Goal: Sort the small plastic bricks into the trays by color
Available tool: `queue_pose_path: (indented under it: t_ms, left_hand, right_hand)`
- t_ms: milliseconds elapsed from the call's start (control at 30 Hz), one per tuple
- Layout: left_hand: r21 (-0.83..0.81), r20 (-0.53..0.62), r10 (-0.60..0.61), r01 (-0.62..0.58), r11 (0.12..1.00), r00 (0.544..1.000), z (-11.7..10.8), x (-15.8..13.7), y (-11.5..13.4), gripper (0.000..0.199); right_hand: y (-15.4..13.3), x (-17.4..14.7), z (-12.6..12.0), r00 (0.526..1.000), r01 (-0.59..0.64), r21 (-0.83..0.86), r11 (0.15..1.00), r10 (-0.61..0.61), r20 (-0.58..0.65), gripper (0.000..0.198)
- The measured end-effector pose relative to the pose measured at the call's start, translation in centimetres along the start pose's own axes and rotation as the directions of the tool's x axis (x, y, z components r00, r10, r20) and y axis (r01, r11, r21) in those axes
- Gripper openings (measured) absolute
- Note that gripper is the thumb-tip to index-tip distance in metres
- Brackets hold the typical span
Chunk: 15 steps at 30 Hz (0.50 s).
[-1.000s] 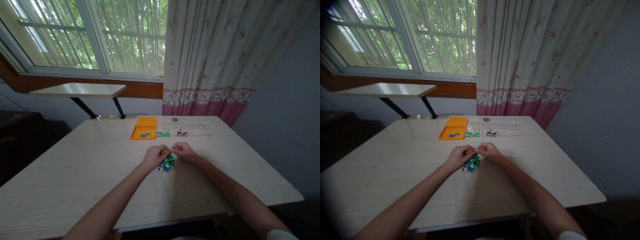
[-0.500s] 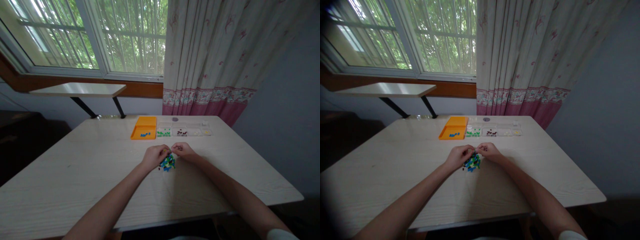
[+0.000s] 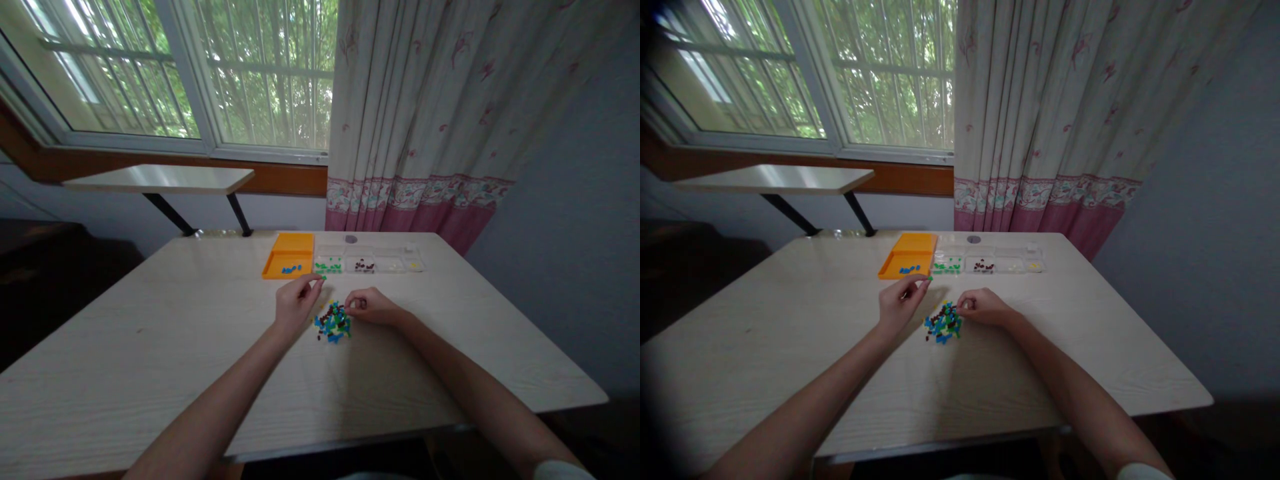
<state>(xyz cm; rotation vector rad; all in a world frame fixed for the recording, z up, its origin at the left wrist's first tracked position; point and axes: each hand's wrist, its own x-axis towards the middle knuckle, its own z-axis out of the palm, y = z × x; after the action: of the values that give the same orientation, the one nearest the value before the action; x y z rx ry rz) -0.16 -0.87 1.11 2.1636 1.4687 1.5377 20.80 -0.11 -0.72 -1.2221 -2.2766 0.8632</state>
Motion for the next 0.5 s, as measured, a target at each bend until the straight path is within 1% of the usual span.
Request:
queue_pose_path:
  t_ms: [67, 200, 333, 433, 500]
  left_hand:
    - [0.000, -0.012, 0.006, -0.006, 1.000, 1.000, 0.11, -0.10, 0.05, 0.027]
    - [0.012, -0.015, 0.003, -0.003, 1.000, 1.000, 0.19, -0.16, 0.04, 0.028]
    - [0.009, -0.012, 0.007, -0.007, 1.000, 1.000, 0.04, -0.05, 0.07, 0.027]
    - [-0.002, 0.010, -0.004, 0.004, 1.000, 1.000, 0.07, -0.08, 0.07, 0.026]
    - [-0.017, 0.051, -0.028, 0.029, 0.999, 0.998, 0.26, -0.22, 0.01, 0.026]
  right_hand:
    - [-0.16, 0.04, 0.12, 1.000, 0.000, -0.035, 0.999, 0.001, 0.009, 0.023]
    - [-0.33, 0.09, 0.30, 1.000, 0.000, -0.097, 0.995, -0.001, -0.010, 0.020]
    - [-0.37, 0.04, 0.30, 1.000, 0.000, -0.112, 0.994, -0.001, -0.012, 0.019]
    - [-0.30, 0.01, 0.22, 1.000, 0.011, -0.100, 0.995, -0.010, 0.004, 0.019]
    - [-0.16, 0.05, 0.19, 1.000, 0.014, -0.088, 0.996, -0.013, 0.010, 0.019]
